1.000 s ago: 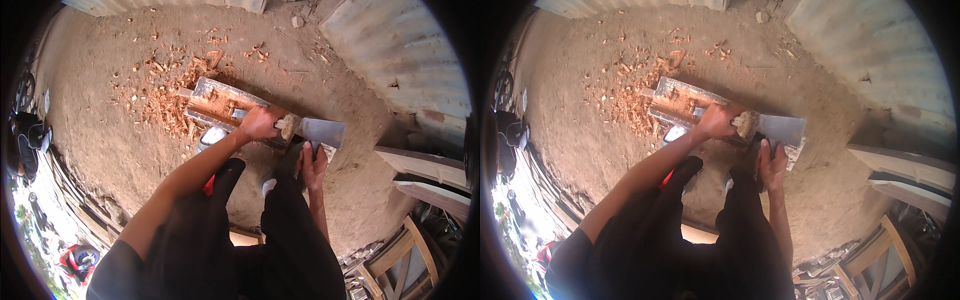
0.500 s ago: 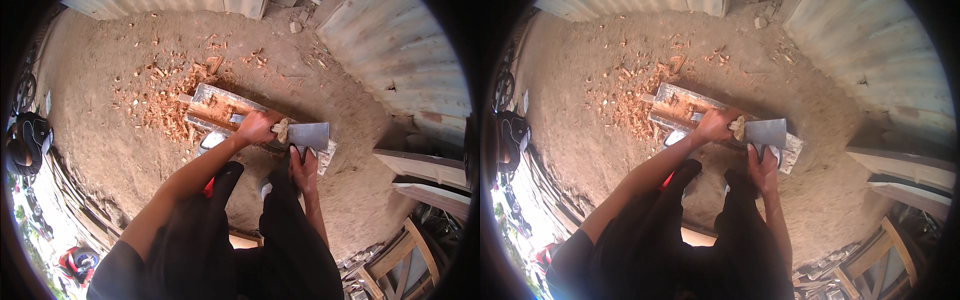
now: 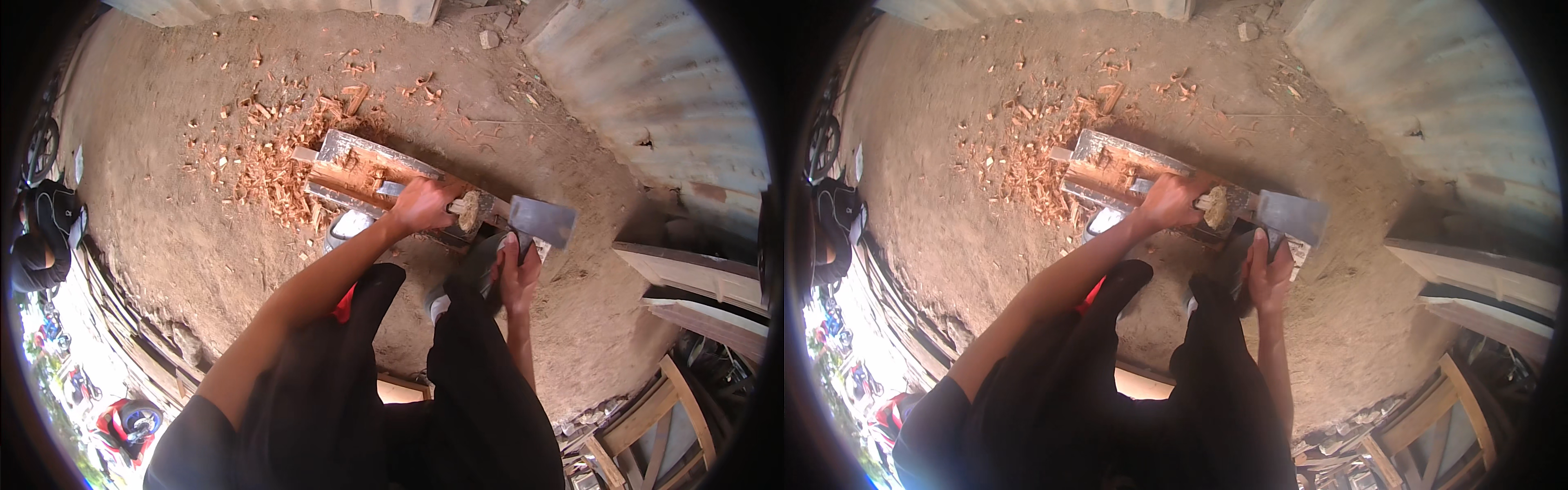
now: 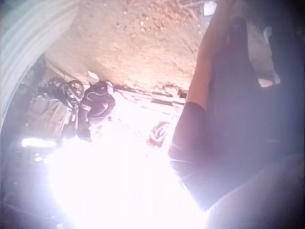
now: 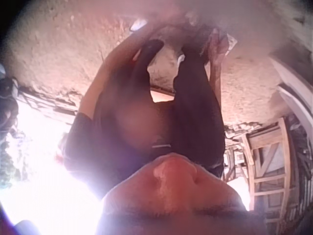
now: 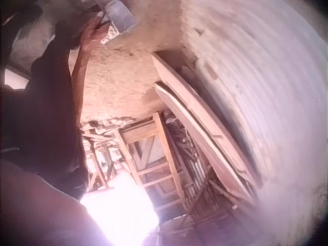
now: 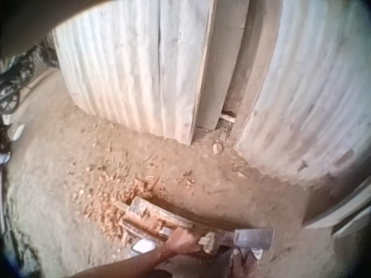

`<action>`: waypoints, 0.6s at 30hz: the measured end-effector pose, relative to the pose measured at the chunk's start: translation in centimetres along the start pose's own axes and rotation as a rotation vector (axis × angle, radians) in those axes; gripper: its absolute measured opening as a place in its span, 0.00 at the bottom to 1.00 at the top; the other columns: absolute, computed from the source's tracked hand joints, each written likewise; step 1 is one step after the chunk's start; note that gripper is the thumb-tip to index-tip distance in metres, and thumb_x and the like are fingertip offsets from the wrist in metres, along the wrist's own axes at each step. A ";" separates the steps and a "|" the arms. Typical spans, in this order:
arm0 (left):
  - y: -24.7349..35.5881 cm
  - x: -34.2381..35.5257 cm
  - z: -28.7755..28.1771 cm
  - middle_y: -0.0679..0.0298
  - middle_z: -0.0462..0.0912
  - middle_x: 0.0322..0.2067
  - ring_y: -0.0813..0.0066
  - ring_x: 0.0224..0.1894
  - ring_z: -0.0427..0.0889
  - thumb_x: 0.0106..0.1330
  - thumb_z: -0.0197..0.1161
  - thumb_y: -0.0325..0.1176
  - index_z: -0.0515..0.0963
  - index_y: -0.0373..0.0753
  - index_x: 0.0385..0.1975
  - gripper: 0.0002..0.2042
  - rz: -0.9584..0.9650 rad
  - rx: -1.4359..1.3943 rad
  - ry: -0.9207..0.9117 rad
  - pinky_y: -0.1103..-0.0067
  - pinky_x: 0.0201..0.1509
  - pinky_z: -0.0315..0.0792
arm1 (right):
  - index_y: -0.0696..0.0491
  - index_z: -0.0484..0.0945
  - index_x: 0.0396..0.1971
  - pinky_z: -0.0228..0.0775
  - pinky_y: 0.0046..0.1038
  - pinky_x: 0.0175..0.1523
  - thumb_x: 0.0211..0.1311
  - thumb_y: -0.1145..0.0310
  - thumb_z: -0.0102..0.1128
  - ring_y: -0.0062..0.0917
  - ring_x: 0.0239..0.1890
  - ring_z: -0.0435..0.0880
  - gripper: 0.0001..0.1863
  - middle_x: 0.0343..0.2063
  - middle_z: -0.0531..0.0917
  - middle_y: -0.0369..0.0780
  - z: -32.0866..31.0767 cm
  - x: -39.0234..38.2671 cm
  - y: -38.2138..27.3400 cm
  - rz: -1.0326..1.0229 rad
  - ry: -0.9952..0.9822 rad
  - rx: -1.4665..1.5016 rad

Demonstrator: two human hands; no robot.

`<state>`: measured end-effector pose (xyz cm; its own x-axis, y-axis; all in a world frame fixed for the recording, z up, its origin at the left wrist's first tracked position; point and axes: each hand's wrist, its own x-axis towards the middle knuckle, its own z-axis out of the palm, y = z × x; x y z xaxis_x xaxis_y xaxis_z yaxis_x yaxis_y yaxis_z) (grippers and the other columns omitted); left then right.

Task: The person uses a hand axe to repeatedly strike and shape a small piece of wood clamped on a wooden bench. Wood shavings accumulate on the ground as the person continues to chip away at the wood.

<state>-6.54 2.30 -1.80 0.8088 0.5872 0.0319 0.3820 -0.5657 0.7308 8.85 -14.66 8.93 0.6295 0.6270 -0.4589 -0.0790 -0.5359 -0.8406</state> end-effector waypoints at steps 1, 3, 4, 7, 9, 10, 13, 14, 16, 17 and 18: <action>0.0 -0.1 0.1 0.49 0.87 0.29 0.50 0.34 0.88 0.49 0.66 0.38 0.80 0.45 0.54 0.27 -0.005 0.001 -0.010 0.59 0.39 0.81 | 0.59 0.73 0.33 0.67 0.30 0.20 0.75 0.57 0.60 0.22 0.14 0.74 0.19 0.18 0.76 0.40 0.1 0.1 1.4 -0.111 -0.049 -0.185; -0.1 0.1 0.4 0.49 0.87 0.29 0.51 0.34 0.88 0.49 0.67 0.38 0.80 0.45 0.54 0.27 0.018 0.006 -0.027 0.59 0.39 0.81 | 0.57 0.71 0.32 0.64 0.28 0.18 0.76 0.59 0.58 0.20 0.13 0.73 0.17 0.17 0.74 0.36 -0.3 0.7 3.8 -0.219 -0.113 -0.388; -0.4 -0.5 0.4 0.49 0.87 0.30 0.51 0.34 0.88 0.49 0.67 0.38 0.80 0.45 0.54 0.27 0.036 0.013 -0.036 0.59 0.39 0.81 | 0.56 0.71 0.32 0.64 0.27 0.17 0.77 0.59 0.58 0.19 0.13 0.73 0.17 0.16 0.74 0.36 -0.6 0.9 3.9 -0.217 -0.143 -0.404; -0.3 -0.2 -0.3 0.50 0.87 0.31 0.51 0.35 0.88 0.49 0.67 0.38 0.81 0.45 0.53 0.26 -0.010 0.028 -0.039 0.60 0.40 0.81 | 0.55 0.71 0.34 0.64 0.27 0.17 0.77 0.59 0.58 0.19 0.13 0.73 0.16 0.16 0.73 0.35 -1.2 0.5 1.2 0.047 -0.189 -0.317; 0.4 0.0 -0.8 0.51 0.88 0.32 0.52 0.36 0.88 0.49 0.67 0.38 0.81 0.45 0.52 0.25 -0.047 0.005 -0.033 0.61 0.41 0.81 | 0.55 0.71 0.34 0.65 0.26 0.17 0.76 0.59 0.58 0.19 0.13 0.72 0.15 0.17 0.73 0.34 -0.6 0.0 0.7 0.127 -0.089 -0.065; 0.6 0.1 -1.1 0.52 0.88 0.33 0.52 0.37 0.88 0.50 0.67 0.38 0.82 0.45 0.52 0.25 -0.053 -0.012 -0.027 0.61 0.41 0.81 | 0.55 0.71 0.34 0.65 0.26 0.17 0.76 0.59 0.58 0.19 0.13 0.72 0.15 0.17 0.73 0.34 0.5 -0.7 0.9 0.152 -0.034 0.031; 0.8 0.7 -1.5 0.52 0.89 0.37 0.53 0.38 0.88 0.50 0.67 0.38 0.81 0.44 0.52 0.25 -0.064 -0.003 -0.016 0.61 0.42 0.81 | 0.55 0.71 0.32 0.65 0.25 0.19 0.77 0.60 0.58 0.19 0.14 0.72 0.16 0.19 0.73 0.34 1.7 -0.6 -0.1 0.087 -0.125 -0.096; 0.8 0.6 -1.5 0.52 0.89 0.38 0.53 0.39 0.88 0.50 0.67 0.38 0.81 0.44 0.52 0.25 -0.069 0.006 -0.023 0.62 0.42 0.81 | 0.54 0.71 0.32 0.65 0.25 0.19 0.77 0.60 0.58 0.19 0.14 0.72 0.16 0.19 0.73 0.34 0.8 0.3 0.3 0.074 -0.185 -0.160; 0.1 0.4 -1.5 0.52 0.89 0.38 0.53 0.39 0.88 0.50 0.67 0.37 0.80 0.43 0.53 0.26 -0.039 0.004 0.032 0.61 0.42 0.81 | 0.54 0.70 0.31 0.65 0.24 0.19 0.77 0.59 0.58 0.19 0.14 0.71 0.16 0.19 0.72 0.34 0.3 1.3 -0.7 0.042 -0.250 -0.230; 0.0 0.2 -1.4 0.52 0.89 0.38 0.53 0.39 0.88 0.49 0.67 0.37 0.80 0.43 0.53 0.26 -0.029 -0.006 0.057 0.61 0.42 0.81 | 0.54 0.70 0.31 0.65 0.24 0.19 0.77 0.59 0.58 0.19 0.14 0.71 0.16 0.19 0.72 0.34 0.3 1.1 -1.1 0.029 -0.211 -0.158; -0.1 0.0 -1.3 0.52 0.89 0.37 0.53 0.39 0.88 0.49 0.67 0.36 0.80 0.43 0.54 0.27 -0.028 -0.019 0.046 0.61 0.42 0.81 | 0.54 0.70 0.31 0.65 0.25 0.19 0.77 0.59 0.58 0.19 0.14 0.71 0.17 0.18 0.73 0.34 0.4 0.9 -1.4 0.016 -0.173 -0.087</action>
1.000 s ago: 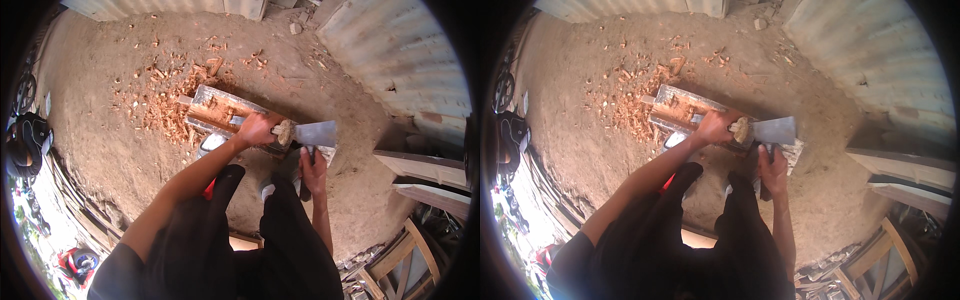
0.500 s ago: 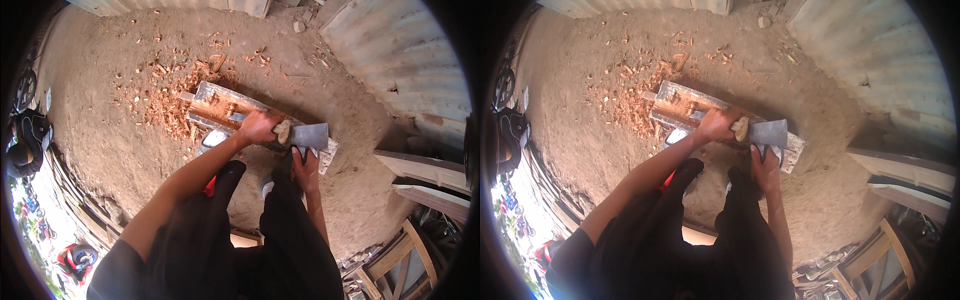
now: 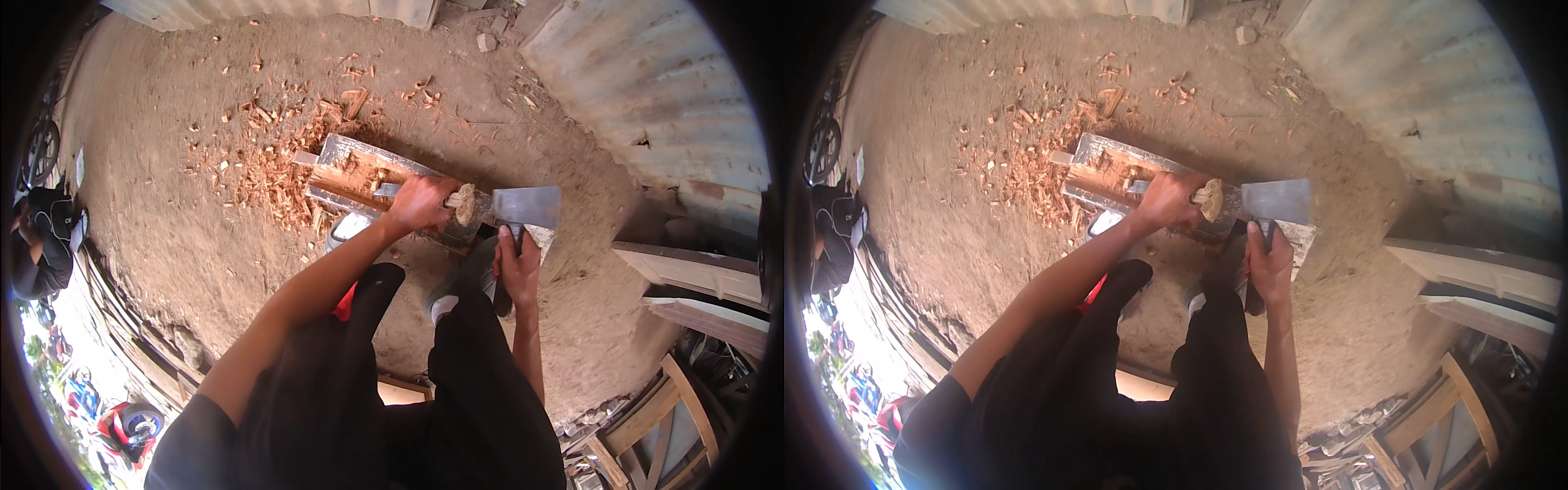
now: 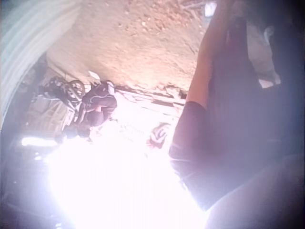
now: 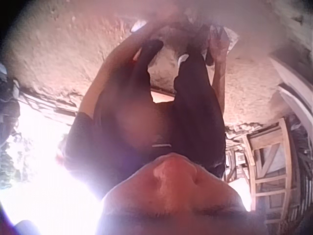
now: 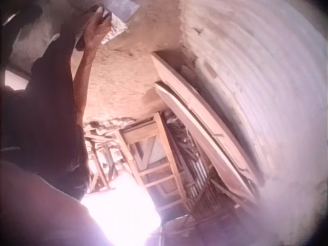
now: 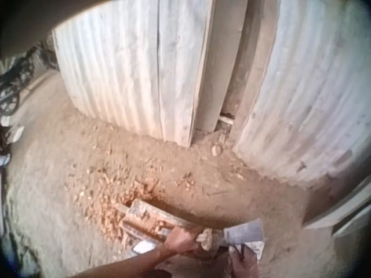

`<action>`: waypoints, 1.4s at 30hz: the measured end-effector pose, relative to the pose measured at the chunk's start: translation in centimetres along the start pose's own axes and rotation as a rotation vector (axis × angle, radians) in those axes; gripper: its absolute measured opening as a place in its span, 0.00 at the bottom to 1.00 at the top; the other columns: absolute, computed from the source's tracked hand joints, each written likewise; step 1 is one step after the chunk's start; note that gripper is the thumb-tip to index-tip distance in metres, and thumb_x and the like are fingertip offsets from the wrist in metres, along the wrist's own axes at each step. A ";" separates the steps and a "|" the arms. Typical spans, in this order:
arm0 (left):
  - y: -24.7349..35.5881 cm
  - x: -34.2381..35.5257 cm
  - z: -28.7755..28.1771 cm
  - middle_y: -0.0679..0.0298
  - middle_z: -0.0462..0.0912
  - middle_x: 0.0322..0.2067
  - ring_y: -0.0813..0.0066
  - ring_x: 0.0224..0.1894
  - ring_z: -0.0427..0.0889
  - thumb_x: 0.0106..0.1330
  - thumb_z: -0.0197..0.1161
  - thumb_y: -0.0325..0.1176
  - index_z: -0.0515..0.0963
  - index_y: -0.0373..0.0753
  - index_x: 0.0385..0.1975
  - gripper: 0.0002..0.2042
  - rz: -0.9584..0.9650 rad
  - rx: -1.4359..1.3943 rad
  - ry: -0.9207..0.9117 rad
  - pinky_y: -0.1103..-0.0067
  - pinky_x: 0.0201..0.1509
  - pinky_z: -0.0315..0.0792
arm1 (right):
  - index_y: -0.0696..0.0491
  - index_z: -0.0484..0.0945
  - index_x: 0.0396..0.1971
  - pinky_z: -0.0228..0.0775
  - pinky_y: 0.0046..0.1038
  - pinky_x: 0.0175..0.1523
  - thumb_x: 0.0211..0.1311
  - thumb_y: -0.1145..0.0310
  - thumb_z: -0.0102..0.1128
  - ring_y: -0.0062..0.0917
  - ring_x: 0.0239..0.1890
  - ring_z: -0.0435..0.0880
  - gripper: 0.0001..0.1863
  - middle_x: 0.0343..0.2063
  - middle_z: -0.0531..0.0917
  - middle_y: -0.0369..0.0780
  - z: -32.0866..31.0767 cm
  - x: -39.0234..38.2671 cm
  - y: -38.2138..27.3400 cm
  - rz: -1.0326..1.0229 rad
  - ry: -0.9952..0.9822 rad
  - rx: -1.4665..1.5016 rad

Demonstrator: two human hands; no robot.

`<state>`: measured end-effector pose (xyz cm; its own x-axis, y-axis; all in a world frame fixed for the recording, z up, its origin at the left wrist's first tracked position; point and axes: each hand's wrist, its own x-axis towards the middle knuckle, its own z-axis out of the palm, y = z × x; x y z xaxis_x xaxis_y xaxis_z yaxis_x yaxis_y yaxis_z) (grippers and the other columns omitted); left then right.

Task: The person uses a hand axe to repeatedly strike and shape a small piece of wood clamped on a wooden bench. Wood shavings accumulate on the ground as the person continues to chip away at the wood.

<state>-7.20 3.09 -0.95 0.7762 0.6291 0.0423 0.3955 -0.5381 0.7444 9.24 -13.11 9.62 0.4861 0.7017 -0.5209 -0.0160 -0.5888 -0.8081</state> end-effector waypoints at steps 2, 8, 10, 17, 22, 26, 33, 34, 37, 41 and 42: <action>0.1 0.1 0.2 0.52 0.88 0.35 0.52 0.38 0.88 0.48 0.67 0.36 0.79 0.43 0.54 0.28 0.008 -0.031 -0.018 0.60 0.42 0.81 | 0.54 0.71 0.30 0.65 0.25 0.19 0.77 0.59 0.58 0.19 0.14 0.72 0.17 0.18 0.73 0.33 0.0 -0.2 0.3 -0.061 0.027 -0.045; -0.5 -0.5 0.5 0.50 0.88 0.32 0.50 0.35 0.88 0.47 0.67 0.36 0.79 0.45 0.56 0.29 0.017 -0.025 -0.040 0.59 0.40 0.81 | 0.57 0.73 0.29 0.66 0.26 0.19 0.76 0.58 0.58 0.20 0.14 0.74 0.19 0.19 0.77 0.38 -1.0 -0.2 2.1 -0.088 -0.004 -0.199; -0.3 -0.6 0.2 0.50 0.88 0.32 0.51 0.35 0.88 0.46 0.67 0.36 0.79 0.46 0.56 0.30 -0.002 -0.024 -0.079 0.59 0.40 0.81 | 0.58 0.74 0.30 0.66 0.27 0.19 0.76 0.57 0.58 0.20 0.15 0.76 0.19 0.19 0.78 0.38 -0.9 -1.1 1.6 -0.041 0.028 0.053; 0.9 -0.5 -0.8 0.52 0.88 0.31 0.52 0.35 0.88 0.48 0.67 0.37 0.80 0.45 0.54 0.27 -0.041 -0.004 -0.064 0.60 0.40 0.81 | 0.55 0.70 0.30 0.64 0.25 0.18 0.78 0.58 0.56 0.18 0.13 0.72 0.18 0.17 0.73 0.34 0.2 -0.2 -0.2 0.002 -0.126 -0.158; -0.3 0.1 -0.3 0.54 0.89 0.36 0.54 0.38 0.89 0.50 0.68 0.37 0.81 0.43 0.50 0.24 -0.034 0.031 -0.023 0.62 0.41 0.81 | 0.55 0.71 0.29 0.64 0.26 0.17 0.77 0.58 0.57 0.18 0.12 0.72 0.18 0.17 0.73 0.34 2.0 -0.8 0.0 -0.057 0.122 0.177; -0.2 -0.1 -0.4 0.54 0.88 0.38 0.54 0.39 0.88 0.50 0.70 0.38 0.80 0.42 0.50 0.23 -0.024 0.018 -0.028 0.63 0.41 0.81 | 0.55 0.69 0.28 0.65 0.26 0.17 0.78 0.58 0.56 0.18 0.13 0.72 0.19 0.17 0.73 0.34 0.7 0.1 -0.1 0.027 -0.137 -0.127; -0.6 -0.2 0.1 0.53 0.88 0.35 0.53 0.36 0.88 0.49 0.71 0.37 0.79 0.43 0.52 0.26 0.035 0.052 -0.022 0.61 0.38 0.80 | 0.54 0.70 0.30 0.65 0.25 0.17 0.78 0.59 0.56 0.19 0.13 0.73 0.17 0.17 0.73 0.34 2.7 -0.3 1.0 -0.001 -0.095 -0.118; -0.6 -0.5 0.0 0.53 0.88 0.35 0.53 0.36 0.88 0.48 0.71 0.36 0.79 0.43 0.52 0.26 0.048 0.052 -0.023 0.61 0.37 0.80 | 0.55 0.71 0.32 0.66 0.26 0.17 0.78 0.58 0.56 0.19 0.13 0.74 0.17 0.17 0.73 0.34 2.0 -0.2 1.1 -0.015 -0.151 -0.128; -0.6 -0.3 -0.5 0.55 0.87 0.33 0.53 0.35 0.87 0.47 0.70 0.35 0.79 0.42 0.49 0.25 0.064 0.062 0.054 0.62 0.36 0.80 | 0.55 0.71 0.33 0.66 0.26 0.17 0.77 0.57 0.57 0.19 0.14 0.74 0.17 0.18 0.74 0.34 0.3 0.7 1.0 0.078 -0.150 -0.084; -0.6 -0.6 -1.1 0.57 0.87 0.33 0.55 0.35 0.87 0.47 0.69 0.33 0.80 0.42 0.46 0.22 0.038 0.055 0.101 0.62 0.37 0.81 | 0.57 0.71 0.30 0.68 0.27 0.18 0.77 0.59 0.57 0.21 0.14 0.75 0.18 0.18 0.75 0.36 3.2 -0.9 -0.3 0.101 0.047 0.247; -0.6 -0.4 -1.1 0.57 0.87 0.34 0.55 0.36 0.87 0.46 0.69 0.33 0.80 0.41 0.46 0.22 0.045 0.052 0.114 0.62 0.37 0.80 | 0.57 0.71 0.32 0.68 0.26 0.19 0.77 0.59 0.57 0.21 0.15 0.75 0.17 0.20 0.75 0.36 3.5 -1.1 0.2 0.101 0.001 0.263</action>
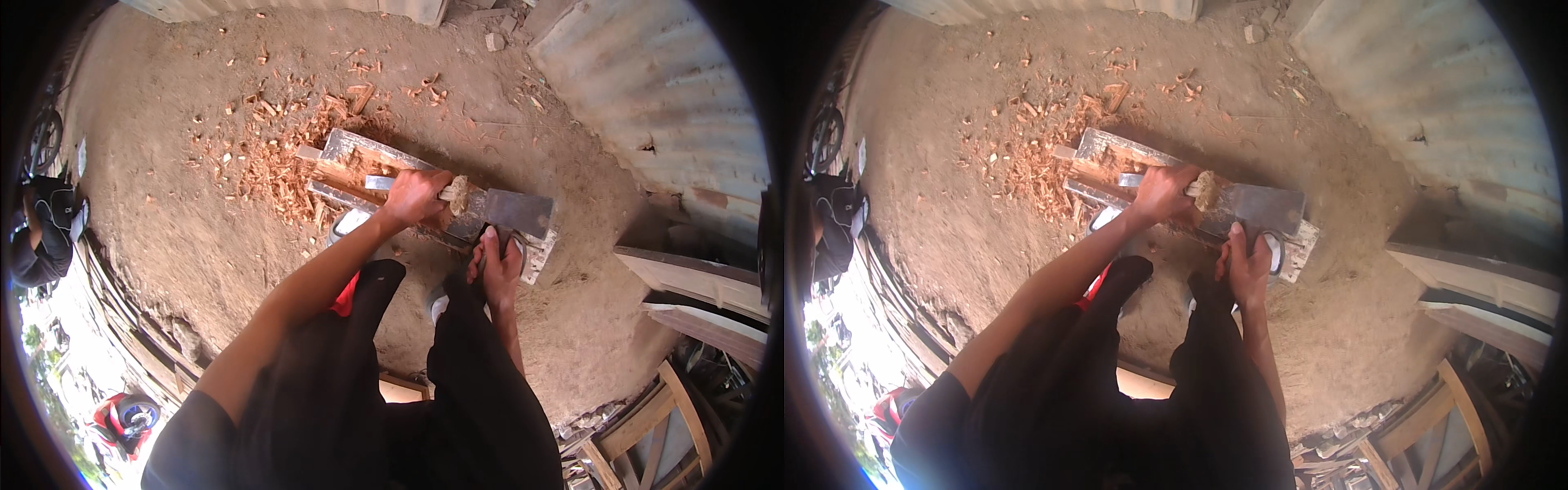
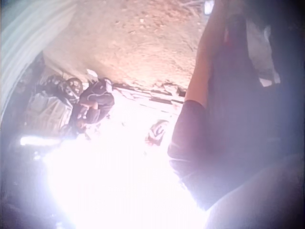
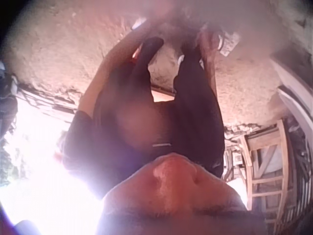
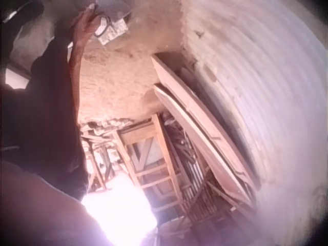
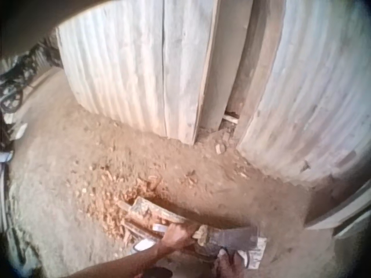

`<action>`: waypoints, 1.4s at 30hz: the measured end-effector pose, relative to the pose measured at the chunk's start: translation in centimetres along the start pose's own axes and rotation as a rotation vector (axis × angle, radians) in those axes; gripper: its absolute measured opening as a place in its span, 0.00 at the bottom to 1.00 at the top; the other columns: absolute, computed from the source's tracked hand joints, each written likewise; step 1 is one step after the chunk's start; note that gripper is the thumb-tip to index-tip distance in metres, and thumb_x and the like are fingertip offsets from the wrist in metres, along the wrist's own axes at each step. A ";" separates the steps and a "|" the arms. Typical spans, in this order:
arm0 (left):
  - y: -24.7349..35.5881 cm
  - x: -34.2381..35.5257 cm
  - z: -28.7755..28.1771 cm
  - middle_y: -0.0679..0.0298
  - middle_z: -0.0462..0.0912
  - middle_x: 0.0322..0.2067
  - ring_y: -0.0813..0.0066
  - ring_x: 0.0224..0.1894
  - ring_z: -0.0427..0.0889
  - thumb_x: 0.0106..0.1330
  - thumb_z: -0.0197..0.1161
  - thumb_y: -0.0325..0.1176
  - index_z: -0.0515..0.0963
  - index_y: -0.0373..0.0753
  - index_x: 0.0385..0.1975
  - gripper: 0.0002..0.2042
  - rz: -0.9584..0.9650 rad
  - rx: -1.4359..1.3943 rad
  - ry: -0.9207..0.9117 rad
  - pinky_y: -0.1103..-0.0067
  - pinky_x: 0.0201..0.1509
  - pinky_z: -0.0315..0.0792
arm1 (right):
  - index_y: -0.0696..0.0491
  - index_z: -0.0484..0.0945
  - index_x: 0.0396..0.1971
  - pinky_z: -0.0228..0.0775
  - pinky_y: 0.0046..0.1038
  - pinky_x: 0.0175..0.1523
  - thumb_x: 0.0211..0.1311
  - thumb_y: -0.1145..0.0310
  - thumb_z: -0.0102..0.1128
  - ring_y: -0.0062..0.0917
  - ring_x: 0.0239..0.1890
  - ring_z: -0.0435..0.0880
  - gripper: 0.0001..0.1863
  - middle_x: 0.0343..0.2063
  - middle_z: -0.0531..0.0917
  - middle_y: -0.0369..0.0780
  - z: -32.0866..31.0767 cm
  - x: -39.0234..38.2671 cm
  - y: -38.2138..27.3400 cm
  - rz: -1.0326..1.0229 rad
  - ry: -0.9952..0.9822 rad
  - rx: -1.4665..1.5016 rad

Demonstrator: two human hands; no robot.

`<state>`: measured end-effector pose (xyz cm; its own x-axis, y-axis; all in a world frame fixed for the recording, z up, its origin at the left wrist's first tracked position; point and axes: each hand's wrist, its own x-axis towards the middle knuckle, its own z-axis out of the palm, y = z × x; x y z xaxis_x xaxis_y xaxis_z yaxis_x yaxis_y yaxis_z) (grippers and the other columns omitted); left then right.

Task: The person uses a hand axe to repeatedly strike and shape a small piece of wood clamped on a wooden bench. Wood shavings accumulate on the ground as the person continues to chip away at the wood.

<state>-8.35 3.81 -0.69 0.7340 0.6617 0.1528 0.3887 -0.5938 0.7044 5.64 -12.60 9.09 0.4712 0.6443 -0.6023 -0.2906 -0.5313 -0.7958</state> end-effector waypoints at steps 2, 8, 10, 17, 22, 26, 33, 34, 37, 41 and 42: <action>0.5 0.0 0.0 0.58 0.86 0.35 0.56 0.37 0.87 0.46 0.70 0.33 0.79 0.41 0.45 0.22 0.009 -0.007 0.021 0.63 0.38 0.80 | 0.57 0.72 0.32 0.68 0.26 0.21 0.77 0.59 0.57 0.21 0.16 0.76 0.17 0.20 0.75 0.36 -0.2 -0.4 -0.1 -0.032 -0.082 -0.076; 2.5 -0.9 0.7 0.58 0.83 0.34 0.54 0.39 0.87 0.49 0.72 0.32 0.75 0.38 0.42 0.20 0.287 -0.082 -0.203 0.62 0.38 0.80 | 0.57 0.74 0.35 0.65 0.24 0.21 0.77 0.60 0.57 0.19 0.17 0.73 0.15 0.21 0.74 0.36 -1.6 -2.3 -2.6 -0.034 0.006 -0.066; 3.8 -0.5 1.3 0.57 0.83 0.35 0.53 0.40 0.87 0.50 0.72 0.31 0.75 0.37 0.42 0.19 0.346 -0.123 -0.258 0.61 0.40 0.81 | 0.58 0.74 0.35 0.65 0.24 0.21 0.77 0.60 0.56 0.19 0.17 0.73 0.15 0.21 0.74 0.36 -2.8 -2.5 -3.7 -0.090 0.031 -0.070; 5.3 1.9 3.9 0.55 0.86 0.39 0.53 0.43 0.88 0.51 0.70 0.33 0.78 0.38 0.48 0.22 0.323 -0.175 -0.324 0.61 0.44 0.81 | 0.56 0.74 0.36 0.64 0.22 0.20 0.77 0.60 0.57 0.17 0.16 0.72 0.14 0.20 0.72 0.34 -7.2 -2.5 -4.8 -0.217 0.214 -0.266; 5.1 2.0 4.2 0.55 0.87 0.39 0.53 0.40 0.88 0.50 0.67 0.34 0.80 0.42 0.52 0.25 0.302 -0.223 -0.235 0.63 0.44 0.82 | 0.58 0.75 0.35 0.63 0.22 0.23 0.74 0.66 0.59 0.17 0.17 0.73 0.10 0.19 0.76 0.35 -8.8 -3.6 -3.8 -0.501 0.336 -0.332; 4.7 1.7 5.0 0.58 0.86 0.35 0.53 0.37 0.87 0.43 0.69 0.33 0.80 0.41 0.47 0.25 0.329 -0.193 -0.202 0.62 0.39 0.81 | 0.58 0.76 0.41 0.65 0.22 0.25 0.74 0.64 0.60 0.19 0.17 0.73 0.11 0.19 0.78 0.35 -7.7 -4.1 -1.9 -0.206 0.183 -0.066; 5.3 1.5 5.5 0.59 0.85 0.32 0.55 0.35 0.87 0.43 0.70 0.33 0.80 0.40 0.44 0.23 0.392 -0.328 -0.085 0.60 0.38 0.81 | 0.61 0.75 0.42 0.66 0.24 0.22 0.72 0.70 0.61 0.19 0.17 0.76 0.09 0.21 0.79 0.39 -6.0 -4.4 -2.2 -0.545 0.267 -0.143; 5.7 1.6 5.8 0.59 0.85 0.32 0.55 0.35 0.87 0.43 0.70 0.33 0.80 0.40 0.44 0.23 0.417 -0.371 -0.063 0.60 0.38 0.80 | 0.63 0.75 0.44 0.68 0.25 0.21 0.71 0.71 0.63 0.19 0.17 0.76 0.11 0.23 0.79 0.39 -7.3 -4.7 -1.8 -0.512 0.270 -0.220; 7.0 1.9 6.9 0.58 0.84 0.32 0.54 0.35 0.87 0.45 0.70 0.35 0.80 0.39 0.43 0.21 0.451 -0.343 -0.118 0.61 0.39 0.80 | 0.60 0.75 0.41 0.65 0.21 0.22 0.72 0.69 0.63 0.18 0.17 0.74 0.10 0.20 0.76 0.36 -6.1 -6.1 -4.7 -0.358 0.322 -0.185; 7.1 2.9 6.7 0.56 0.87 0.36 0.55 0.36 0.87 0.41 0.71 0.33 0.83 0.40 0.45 0.25 0.382 -0.255 -0.175 0.64 0.39 0.82 | 0.59 0.76 0.41 0.63 0.22 0.21 0.70 0.70 0.66 0.18 0.16 0.73 0.10 0.20 0.76 0.36 -6.8 -6.4 -4.3 -0.299 0.360 -0.248; 6.9 3.1 6.6 0.56 0.87 0.35 0.56 0.35 0.87 0.41 0.71 0.33 0.82 0.40 0.45 0.25 0.377 -0.271 -0.152 0.64 0.39 0.81 | 0.60 0.75 0.43 0.65 0.23 0.21 0.69 0.71 0.66 0.18 0.17 0.74 0.11 0.22 0.77 0.37 -7.4 -6.1 -3.4 -0.378 0.350 -0.306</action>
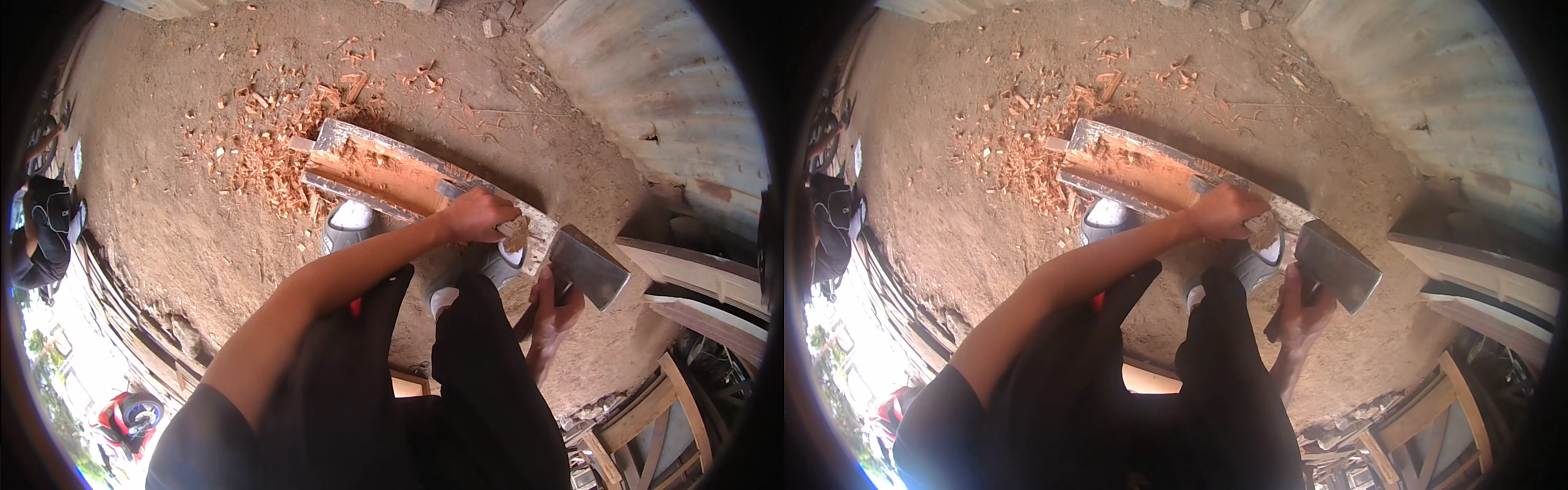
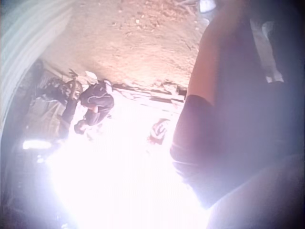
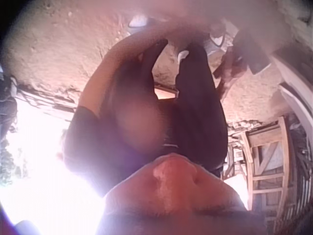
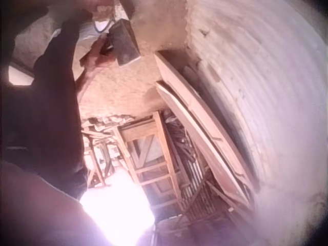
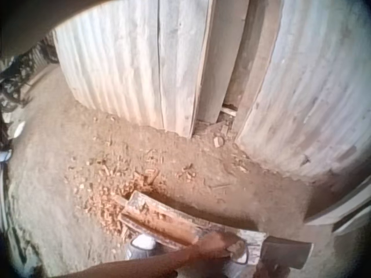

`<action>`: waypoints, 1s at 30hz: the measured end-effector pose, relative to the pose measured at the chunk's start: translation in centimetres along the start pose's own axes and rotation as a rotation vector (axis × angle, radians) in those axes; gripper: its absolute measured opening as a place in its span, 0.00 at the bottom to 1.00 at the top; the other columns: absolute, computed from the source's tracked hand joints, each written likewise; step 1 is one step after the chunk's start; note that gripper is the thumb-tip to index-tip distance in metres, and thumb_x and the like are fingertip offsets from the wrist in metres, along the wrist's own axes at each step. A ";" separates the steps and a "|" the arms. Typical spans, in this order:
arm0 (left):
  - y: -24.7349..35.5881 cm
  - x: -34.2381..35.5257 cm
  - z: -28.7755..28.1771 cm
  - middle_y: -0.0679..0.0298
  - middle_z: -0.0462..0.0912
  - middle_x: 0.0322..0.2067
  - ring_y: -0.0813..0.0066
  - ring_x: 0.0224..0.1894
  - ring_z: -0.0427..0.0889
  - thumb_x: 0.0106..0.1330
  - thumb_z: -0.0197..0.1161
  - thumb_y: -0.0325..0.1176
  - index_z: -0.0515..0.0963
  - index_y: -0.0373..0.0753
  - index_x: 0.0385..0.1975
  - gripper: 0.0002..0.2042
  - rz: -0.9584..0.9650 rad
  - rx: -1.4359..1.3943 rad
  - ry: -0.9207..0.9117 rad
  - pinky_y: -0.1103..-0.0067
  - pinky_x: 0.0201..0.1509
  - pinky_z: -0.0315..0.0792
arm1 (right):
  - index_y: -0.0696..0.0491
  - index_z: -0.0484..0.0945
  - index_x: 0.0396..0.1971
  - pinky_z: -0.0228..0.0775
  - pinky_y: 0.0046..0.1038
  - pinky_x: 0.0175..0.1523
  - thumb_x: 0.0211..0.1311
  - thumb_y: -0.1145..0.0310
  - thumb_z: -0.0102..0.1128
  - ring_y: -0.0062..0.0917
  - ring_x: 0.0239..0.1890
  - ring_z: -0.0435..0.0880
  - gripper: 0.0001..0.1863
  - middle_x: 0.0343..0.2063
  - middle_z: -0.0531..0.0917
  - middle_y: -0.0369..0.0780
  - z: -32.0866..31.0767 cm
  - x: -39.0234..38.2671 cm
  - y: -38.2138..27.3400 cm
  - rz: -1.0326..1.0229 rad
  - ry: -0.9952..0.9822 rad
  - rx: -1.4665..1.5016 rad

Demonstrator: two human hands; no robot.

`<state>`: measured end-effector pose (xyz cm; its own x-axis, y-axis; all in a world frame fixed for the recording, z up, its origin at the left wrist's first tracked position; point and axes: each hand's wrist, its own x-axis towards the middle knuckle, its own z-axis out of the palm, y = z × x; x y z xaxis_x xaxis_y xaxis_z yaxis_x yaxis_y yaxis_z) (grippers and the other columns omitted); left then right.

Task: The person uses a hand axe to repeatedly strike and shape a small piece of wood clamped on a wooden bench. Wood shavings accumulate on the ground as the person continues to chip away at the wood.

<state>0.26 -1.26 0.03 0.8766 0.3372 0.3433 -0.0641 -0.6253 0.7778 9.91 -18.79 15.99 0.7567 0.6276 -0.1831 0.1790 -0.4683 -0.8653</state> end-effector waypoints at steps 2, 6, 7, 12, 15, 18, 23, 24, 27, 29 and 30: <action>-0.3 -0.2 -0.1 0.57 0.87 0.32 0.56 0.34 0.88 0.40 0.71 0.33 0.82 0.40 0.44 0.25 -0.004 -0.025 0.049 0.64 0.38 0.81 | 0.62 0.74 0.49 0.67 0.24 0.21 0.68 0.72 0.67 0.18 0.18 0.75 0.16 0.28 0.79 0.39 -0.3 0.3 1.8 -0.171 -0.014 -0.082; -0.1 -1.1 0.1 0.60 0.85 0.26 0.56 0.30 0.87 0.40 0.71 0.33 0.82 0.42 0.40 0.21 -0.112 -0.041 0.015 0.63 0.35 0.80 | 0.57 0.74 0.41 0.62 0.22 0.20 0.69 0.69 0.66 0.16 0.16 0.72 0.11 0.19 0.75 0.34 1.3 -0.4 0.1 0.239 -0.057 0.096; -0.1 -1.2 0.2 0.61 0.85 0.25 0.56 0.30 0.86 0.40 0.71 0.33 0.81 0.42 0.38 0.20 -0.104 -0.032 0.028 0.63 0.34 0.80 | 0.58 0.74 0.42 0.61 0.22 0.20 0.70 0.68 0.66 0.16 0.16 0.71 0.11 0.19 0.74 0.33 1.5 -0.3 0.1 0.237 -0.086 0.073; 0.1 -1.2 0.1 0.57 0.86 0.26 0.53 0.30 0.87 0.41 0.70 0.35 0.81 0.44 0.34 0.17 -0.142 -0.010 -0.059 0.61 0.35 0.80 | 0.61 0.74 0.47 0.57 0.21 0.19 0.73 0.67 0.61 0.15 0.14 0.67 0.13 0.18 0.72 0.33 0.9 -0.2 1.3 0.038 -0.073 -0.020; 0.1 -1.3 0.3 0.57 0.85 0.26 0.53 0.30 0.86 0.40 0.70 0.35 0.81 0.44 0.32 0.16 -0.145 -0.006 -0.021 0.61 0.34 0.80 | 0.64 0.74 0.49 0.55 0.20 0.20 0.75 0.67 0.57 0.15 0.14 0.66 0.14 0.18 0.71 0.33 1.3 -0.4 -1.2 -0.015 -0.047 0.058; 0.4 -1.3 -0.1 0.57 0.84 0.25 0.52 0.29 0.86 0.40 0.70 0.35 0.81 0.43 0.32 0.15 -0.151 -0.087 0.104 0.61 0.33 0.79 | 0.65 0.73 0.49 0.55 0.20 0.19 0.77 0.66 0.54 0.14 0.15 0.66 0.15 0.17 0.70 0.33 0.7 -0.9 -2.2 0.072 -0.066 0.101; 0.5 -1.1 -0.1 0.57 0.83 0.24 0.52 0.28 0.85 0.41 0.70 0.34 0.79 0.42 0.31 0.15 -0.068 -0.040 0.061 0.60 0.32 0.78 | 0.65 0.73 0.49 0.55 0.20 0.20 0.77 0.65 0.54 0.14 0.15 0.65 0.16 0.18 0.70 0.33 0.8 -1.3 -2.4 0.114 -0.082 0.093; 0.4 -1.0 0.0 0.57 0.82 0.23 0.52 0.28 0.85 0.41 0.70 0.34 0.79 0.42 0.31 0.14 -0.065 -0.042 0.064 0.60 0.32 0.78 | 0.65 0.73 0.49 0.55 0.20 0.20 0.77 0.65 0.55 0.14 0.15 0.65 0.16 0.19 0.70 0.34 0.7 -1.3 -2.3 0.120 -0.081 0.081; 0.1 -1.0 0.1 0.58 0.82 0.23 0.52 0.28 0.84 0.41 0.71 0.35 0.79 0.42 0.30 0.14 -0.055 -0.057 0.071 0.60 0.32 0.78 | 0.62 0.72 0.56 0.63 0.20 0.23 0.73 0.66 0.61 0.14 0.21 0.71 0.20 0.30 0.77 0.37 0.4 -1.4 -1.7 0.197 -0.094 0.089; 0.0 -1.0 0.2 0.58 0.82 0.24 0.53 0.28 0.85 0.41 0.71 0.35 0.79 0.43 0.31 0.15 -0.042 -0.069 0.070 0.61 0.32 0.78 | 0.62 0.71 0.58 0.65 0.20 0.25 0.72 0.69 0.62 0.15 0.22 0.72 0.20 0.31 0.78 0.37 2.1 -2.0 0.0 0.235 -0.066 0.180; -0.2 -1.0 0.2 0.58 0.82 0.24 0.53 0.28 0.85 0.41 0.71 0.35 0.79 0.43 0.32 0.15 -0.041 -0.078 0.057 0.61 0.32 0.78 | 0.62 0.71 0.59 0.66 0.21 0.26 0.72 0.70 0.62 0.15 0.22 0.72 0.20 0.32 0.78 0.37 2.9 -2.1 0.9 0.251 -0.053 0.223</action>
<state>-0.51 -1.64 -0.57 0.8509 0.4022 0.3380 -0.0675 -0.5544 0.8295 6.67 -18.71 14.21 0.7252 0.5439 -0.4222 -0.1551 -0.4683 -0.8699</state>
